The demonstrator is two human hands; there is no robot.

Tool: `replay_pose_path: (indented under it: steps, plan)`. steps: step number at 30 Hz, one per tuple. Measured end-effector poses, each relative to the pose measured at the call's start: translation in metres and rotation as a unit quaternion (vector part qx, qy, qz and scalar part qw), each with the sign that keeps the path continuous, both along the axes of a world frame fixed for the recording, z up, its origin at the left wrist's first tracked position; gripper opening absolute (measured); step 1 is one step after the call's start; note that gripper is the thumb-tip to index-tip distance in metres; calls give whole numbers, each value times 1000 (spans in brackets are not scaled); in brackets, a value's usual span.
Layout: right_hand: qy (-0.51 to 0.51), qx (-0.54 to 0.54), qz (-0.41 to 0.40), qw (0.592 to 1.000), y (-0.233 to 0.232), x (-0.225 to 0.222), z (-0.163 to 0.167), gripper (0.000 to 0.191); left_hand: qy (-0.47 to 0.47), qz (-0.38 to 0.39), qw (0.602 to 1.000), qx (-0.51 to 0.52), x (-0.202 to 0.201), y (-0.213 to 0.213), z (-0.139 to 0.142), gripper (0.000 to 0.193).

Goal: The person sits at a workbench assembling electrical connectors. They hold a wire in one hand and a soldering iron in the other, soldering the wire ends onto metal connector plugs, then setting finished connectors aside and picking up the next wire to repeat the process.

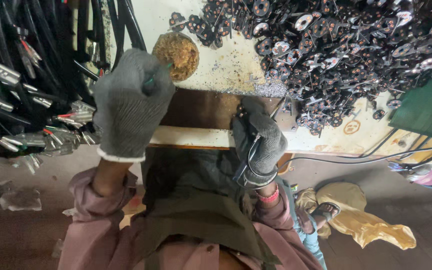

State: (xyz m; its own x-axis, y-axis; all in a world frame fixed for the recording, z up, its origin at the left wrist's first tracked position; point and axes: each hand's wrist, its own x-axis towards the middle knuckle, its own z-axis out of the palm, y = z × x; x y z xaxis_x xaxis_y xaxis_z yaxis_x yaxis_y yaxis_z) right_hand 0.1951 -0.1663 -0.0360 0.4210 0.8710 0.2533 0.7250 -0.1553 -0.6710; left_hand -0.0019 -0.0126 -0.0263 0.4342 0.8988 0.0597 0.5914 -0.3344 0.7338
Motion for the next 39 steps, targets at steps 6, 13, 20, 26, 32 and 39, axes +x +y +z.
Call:
replay_pose_path:
  steps: [6,13,20,26,32,39]
  plan:
    - [126,39,4,991,-7,3,-7,49,-55,33,996,-69,8,-10,35,13]
    - [15,14,37,999,-3,-1,-9,33,-70,-61,961,-262,17,-48,5,13]
    - [74,-29,18,997,-27,-1,-12,29,-45,-152,981,-111,29,-58,-19,14]
    - [52,-31,21,998,-69,14,-29,11,-39,-167,981,-91,38,-52,-13,13]
    - [34,-34,49,998,-81,17,-40,14,27,-174,980,-95,39,-57,-18,15]
    - [20,-60,77,995,-71,17,-30,22,14,-172,978,-114,42,-50,-11,16]
